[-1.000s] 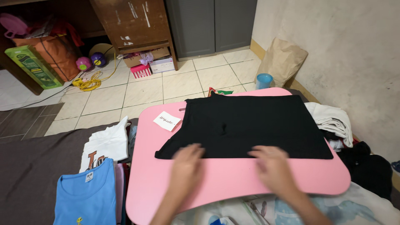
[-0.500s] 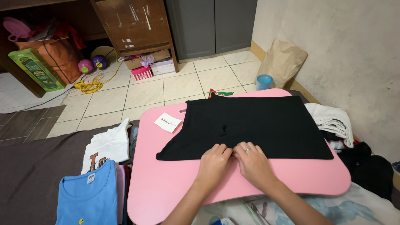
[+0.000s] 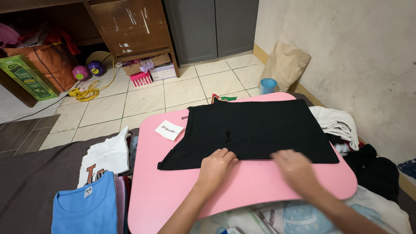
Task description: The person folds a black t-shirt on a pink folding board, smoothing and aligning it before folding the sides and bottom up. The folded shirt is placed on a stack of other folded clothes on the bed.
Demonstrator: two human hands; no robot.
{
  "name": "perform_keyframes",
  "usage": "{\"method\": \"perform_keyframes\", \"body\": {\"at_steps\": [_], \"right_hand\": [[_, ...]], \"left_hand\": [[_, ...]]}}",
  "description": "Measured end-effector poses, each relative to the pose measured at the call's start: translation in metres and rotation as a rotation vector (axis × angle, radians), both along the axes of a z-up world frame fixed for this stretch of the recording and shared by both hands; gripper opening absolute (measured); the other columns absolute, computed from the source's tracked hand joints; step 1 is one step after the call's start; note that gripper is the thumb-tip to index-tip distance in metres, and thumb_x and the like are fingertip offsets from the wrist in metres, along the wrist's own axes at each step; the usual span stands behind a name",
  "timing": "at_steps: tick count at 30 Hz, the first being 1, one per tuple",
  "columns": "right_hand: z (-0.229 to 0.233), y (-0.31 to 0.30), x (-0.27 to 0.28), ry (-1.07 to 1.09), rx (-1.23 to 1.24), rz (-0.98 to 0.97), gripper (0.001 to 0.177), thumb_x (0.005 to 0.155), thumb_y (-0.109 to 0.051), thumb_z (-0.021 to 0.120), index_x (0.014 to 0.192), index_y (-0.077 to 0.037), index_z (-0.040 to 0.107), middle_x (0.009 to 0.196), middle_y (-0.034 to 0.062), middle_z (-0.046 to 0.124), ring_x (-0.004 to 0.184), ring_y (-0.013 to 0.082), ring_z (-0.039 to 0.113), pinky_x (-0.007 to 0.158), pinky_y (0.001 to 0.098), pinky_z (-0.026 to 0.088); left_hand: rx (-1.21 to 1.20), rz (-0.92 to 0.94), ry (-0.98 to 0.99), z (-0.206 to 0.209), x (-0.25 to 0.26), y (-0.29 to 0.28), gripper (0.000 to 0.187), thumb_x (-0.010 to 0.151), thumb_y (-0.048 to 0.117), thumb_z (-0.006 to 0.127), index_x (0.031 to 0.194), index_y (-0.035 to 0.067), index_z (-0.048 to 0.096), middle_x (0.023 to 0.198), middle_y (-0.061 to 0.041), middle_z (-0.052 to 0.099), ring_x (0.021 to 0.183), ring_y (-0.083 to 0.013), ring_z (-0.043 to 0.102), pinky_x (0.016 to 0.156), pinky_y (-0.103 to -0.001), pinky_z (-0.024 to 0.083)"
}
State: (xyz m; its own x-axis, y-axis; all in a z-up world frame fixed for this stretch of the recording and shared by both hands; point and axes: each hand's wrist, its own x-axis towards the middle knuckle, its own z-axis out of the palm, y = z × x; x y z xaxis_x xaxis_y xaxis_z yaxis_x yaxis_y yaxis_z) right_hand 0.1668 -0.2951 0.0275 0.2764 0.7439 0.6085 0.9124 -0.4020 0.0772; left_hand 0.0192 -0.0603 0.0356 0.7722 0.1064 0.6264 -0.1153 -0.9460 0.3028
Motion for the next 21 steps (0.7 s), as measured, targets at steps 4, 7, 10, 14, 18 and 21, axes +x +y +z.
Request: {"method": "perform_keyframes", "body": {"at_steps": [4,7,10,14,18,21], "right_hand": [[0.006,-0.062,0.029,-0.097,-0.031,-0.139,0.026,0.077,-0.004,0.066,0.101,-0.002,0.074,0.095,0.011,0.072,0.085,0.0271,0.068,0.075,0.0381,0.054],[0.012,-0.097,0.039,-0.082,-0.116,-0.27,0.029,0.077,-0.007,0.068,0.106,-0.005,0.074,0.093,0.0083,0.072,0.083,0.0253,0.068,0.074,0.0364,0.053],[0.013,-0.106,0.042,-0.049,-0.147,-0.316,0.028,0.079,-0.01,0.072,0.107,-0.007,0.075,0.092,0.0057,0.072,0.083,0.0243,0.068,0.074,0.0364,0.053],[0.012,-0.104,0.046,-0.058,-0.121,-0.287,0.026,0.077,-0.013,0.073,0.102,-0.005,0.074,0.094,0.0054,0.072,0.087,0.0252,0.068,0.076,0.0362,0.054],[0.012,-0.105,0.049,-0.075,-0.146,-0.31,0.025,0.079,-0.014,0.073,0.102,-0.006,0.074,0.094,0.0044,0.072,0.088,0.0243,0.068,0.078,0.0356,0.054],[0.012,-0.106,0.051,-0.074,-0.155,-0.314,0.023,0.08,-0.015,0.073,0.102,-0.007,0.074,0.093,0.0037,0.072,0.089,0.0237,0.067,0.079,0.0356,0.054]], "left_hand": [[-0.03,-0.021,-0.005,0.001,0.0,0.002,0.01,0.089,0.018,0.073,0.084,0.01,0.07,0.08,-0.003,0.064,0.078,-0.0225,0.066,0.061,-0.037,0.054],[-0.005,-0.056,-0.025,0.0,-0.002,0.003,0.01,0.088,0.017,0.073,0.084,0.009,0.069,0.08,-0.004,0.063,0.078,-0.0229,0.065,0.061,-0.037,0.054],[0.11,-0.082,-0.023,-0.005,-0.005,0.008,0.007,0.083,0.012,0.071,0.084,0.007,0.066,0.081,-0.005,0.062,0.081,-0.0241,0.065,0.061,-0.036,0.054],[0.261,-0.044,0.053,-0.015,-0.023,0.033,0.014,0.076,0.006,0.067,0.09,0.006,0.065,0.087,-0.006,0.061,0.085,-0.0245,0.066,0.061,-0.036,0.055],[0.352,0.031,0.021,-0.019,-0.059,0.081,0.023,0.072,0.005,0.065,0.095,0.004,0.065,0.094,-0.007,0.063,0.087,-0.024,0.066,0.062,-0.034,0.056],[0.396,0.142,0.209,-0.013,-0.094,0.116,0.025,0.072,0.004,0.065,0.097,0.003,0.065,0.092,-0.008,0.061,0.089,-0.0251,0.065,0.066,-0.036,0.057]]}}
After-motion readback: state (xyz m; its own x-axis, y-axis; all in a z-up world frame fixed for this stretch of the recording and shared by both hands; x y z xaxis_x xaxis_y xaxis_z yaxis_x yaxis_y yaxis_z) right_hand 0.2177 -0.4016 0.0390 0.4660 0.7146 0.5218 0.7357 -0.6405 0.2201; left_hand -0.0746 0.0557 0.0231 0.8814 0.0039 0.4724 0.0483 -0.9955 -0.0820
